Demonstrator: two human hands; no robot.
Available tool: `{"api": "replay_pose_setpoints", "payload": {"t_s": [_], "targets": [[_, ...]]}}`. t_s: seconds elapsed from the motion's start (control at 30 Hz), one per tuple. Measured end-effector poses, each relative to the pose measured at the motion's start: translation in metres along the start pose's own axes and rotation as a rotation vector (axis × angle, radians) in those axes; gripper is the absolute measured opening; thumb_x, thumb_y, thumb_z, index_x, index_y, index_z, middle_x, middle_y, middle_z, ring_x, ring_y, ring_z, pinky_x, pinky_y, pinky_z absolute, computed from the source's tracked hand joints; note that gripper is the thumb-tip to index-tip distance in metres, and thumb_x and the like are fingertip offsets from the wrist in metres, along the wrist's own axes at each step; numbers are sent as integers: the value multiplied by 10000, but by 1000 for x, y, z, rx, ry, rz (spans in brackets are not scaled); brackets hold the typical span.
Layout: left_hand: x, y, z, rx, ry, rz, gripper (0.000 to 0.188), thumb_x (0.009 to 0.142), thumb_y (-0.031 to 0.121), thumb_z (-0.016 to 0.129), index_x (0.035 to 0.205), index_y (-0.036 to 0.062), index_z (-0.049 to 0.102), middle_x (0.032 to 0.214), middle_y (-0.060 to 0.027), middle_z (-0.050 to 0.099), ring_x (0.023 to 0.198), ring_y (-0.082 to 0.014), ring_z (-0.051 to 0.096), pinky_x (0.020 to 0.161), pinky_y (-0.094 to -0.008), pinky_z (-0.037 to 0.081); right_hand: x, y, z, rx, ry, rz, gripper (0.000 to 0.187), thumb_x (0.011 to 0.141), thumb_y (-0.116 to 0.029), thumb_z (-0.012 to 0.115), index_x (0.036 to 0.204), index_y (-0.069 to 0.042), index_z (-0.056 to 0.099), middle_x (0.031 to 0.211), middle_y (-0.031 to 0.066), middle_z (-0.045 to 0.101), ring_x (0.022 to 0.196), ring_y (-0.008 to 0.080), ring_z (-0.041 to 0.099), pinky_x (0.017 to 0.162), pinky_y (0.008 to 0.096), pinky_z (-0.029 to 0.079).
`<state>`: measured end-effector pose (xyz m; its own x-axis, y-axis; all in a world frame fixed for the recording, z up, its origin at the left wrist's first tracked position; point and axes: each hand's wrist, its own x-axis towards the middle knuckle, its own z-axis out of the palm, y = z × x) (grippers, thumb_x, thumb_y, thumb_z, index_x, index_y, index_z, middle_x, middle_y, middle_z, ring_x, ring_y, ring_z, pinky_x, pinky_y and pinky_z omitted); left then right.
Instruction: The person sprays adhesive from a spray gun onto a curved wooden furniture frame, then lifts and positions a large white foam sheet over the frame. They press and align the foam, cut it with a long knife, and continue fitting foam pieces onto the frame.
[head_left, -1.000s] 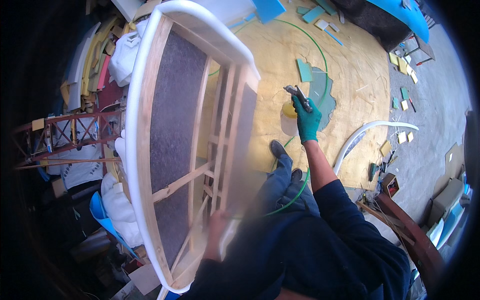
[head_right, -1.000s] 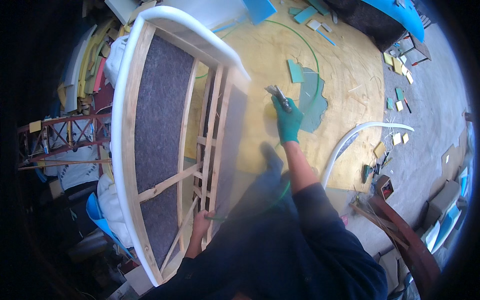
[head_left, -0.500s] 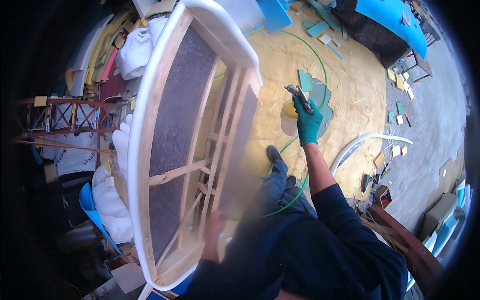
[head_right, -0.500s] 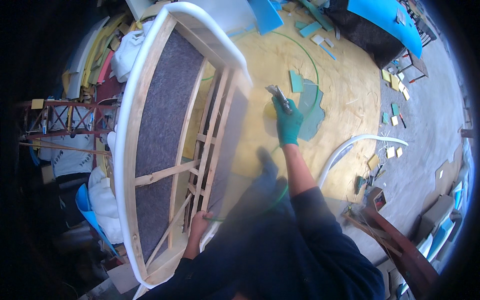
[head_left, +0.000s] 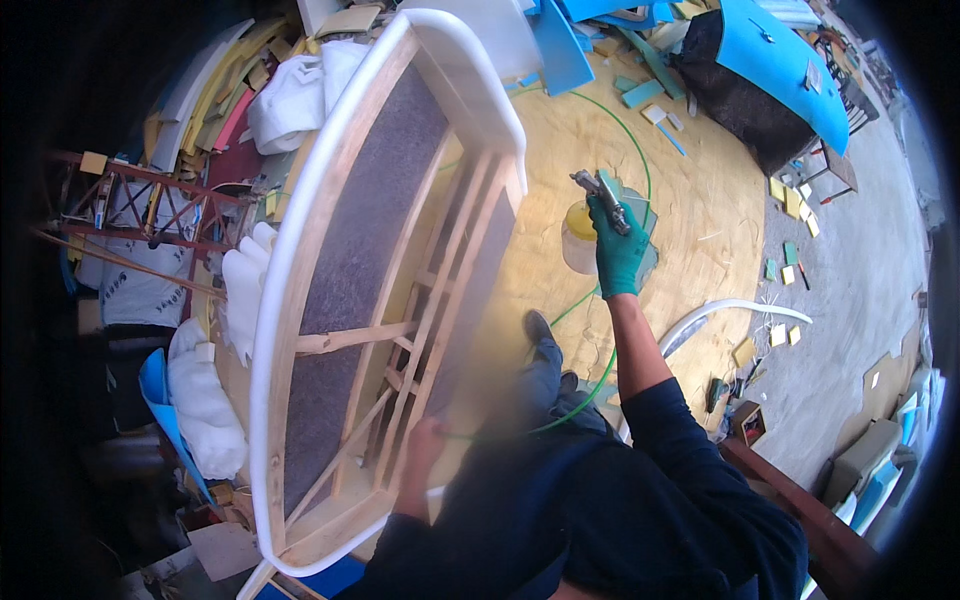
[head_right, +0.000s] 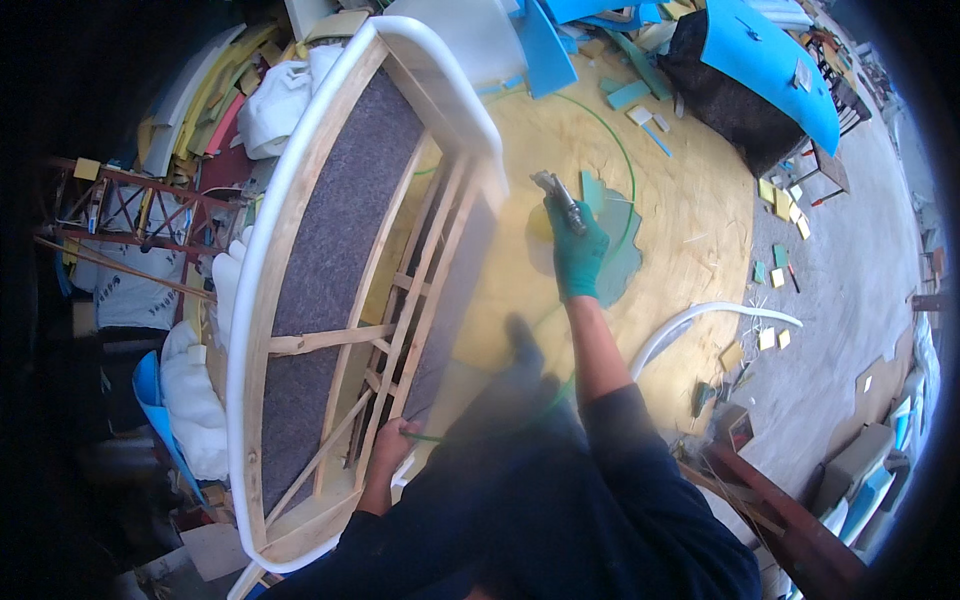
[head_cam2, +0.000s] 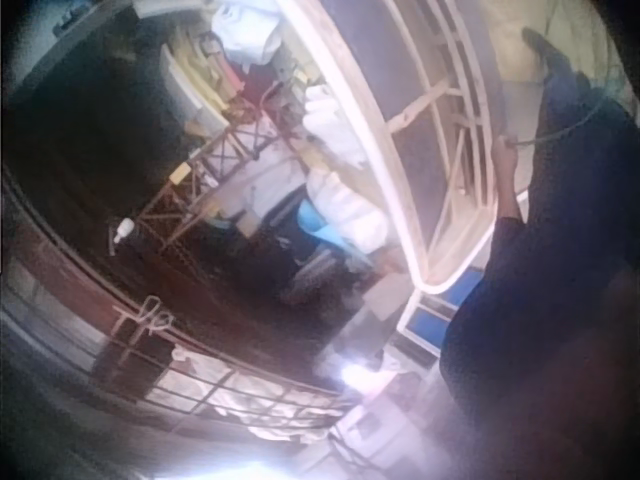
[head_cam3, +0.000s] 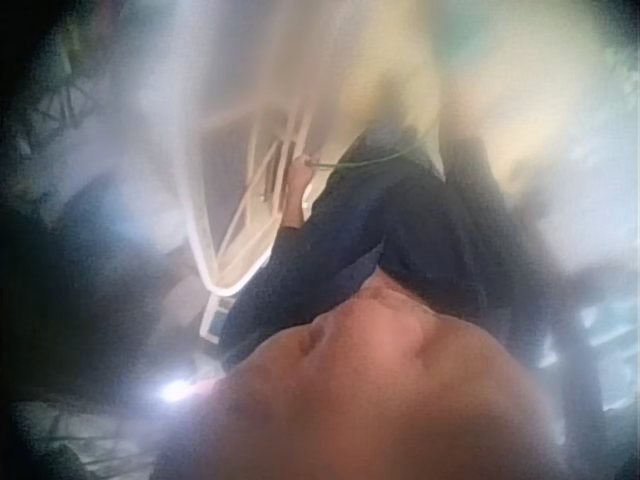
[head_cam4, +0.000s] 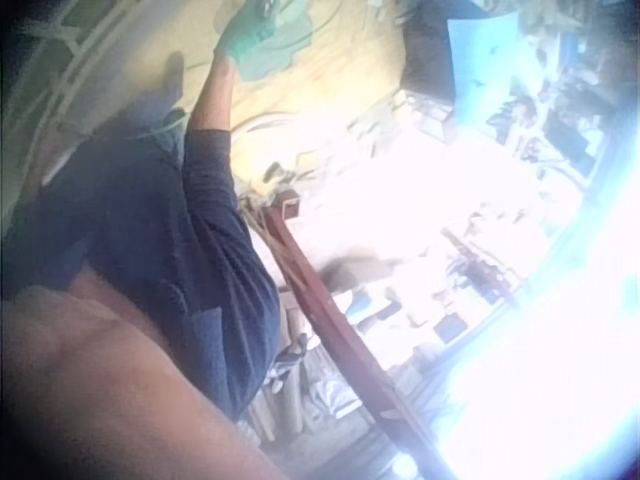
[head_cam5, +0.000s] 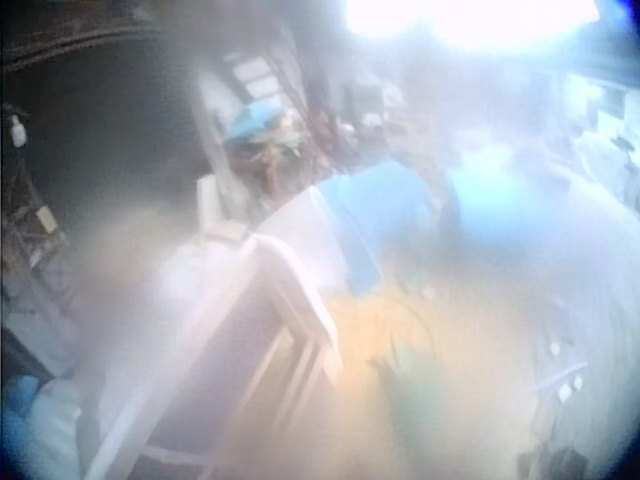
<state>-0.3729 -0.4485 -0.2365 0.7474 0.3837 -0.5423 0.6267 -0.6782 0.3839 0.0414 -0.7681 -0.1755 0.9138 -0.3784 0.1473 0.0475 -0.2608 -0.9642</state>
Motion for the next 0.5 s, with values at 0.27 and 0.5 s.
{"api": "replay_pose_setpoints", "payload": {"t_s": [0.27,0.5], "targets": [[1,13,-3,28,-11,-10,331,960,347,742,989,18,734,1020,-253,732,1015,-444,702,871,-496,549,4,-32,-10,-125,-7,-109,239,931,-227,837,1016,-16,764,751,55,644,704,80,583,642,294,484],[4,14,1,-44,21,15,343,949,357,758,950,16,718,982,-251,719,969,-439,699,826,-491,546,8,-48,-5,-72,-6,-197,236,943,-245,825,1053,-44,768,715,39,626,690,57,552,635,292,489]]}}
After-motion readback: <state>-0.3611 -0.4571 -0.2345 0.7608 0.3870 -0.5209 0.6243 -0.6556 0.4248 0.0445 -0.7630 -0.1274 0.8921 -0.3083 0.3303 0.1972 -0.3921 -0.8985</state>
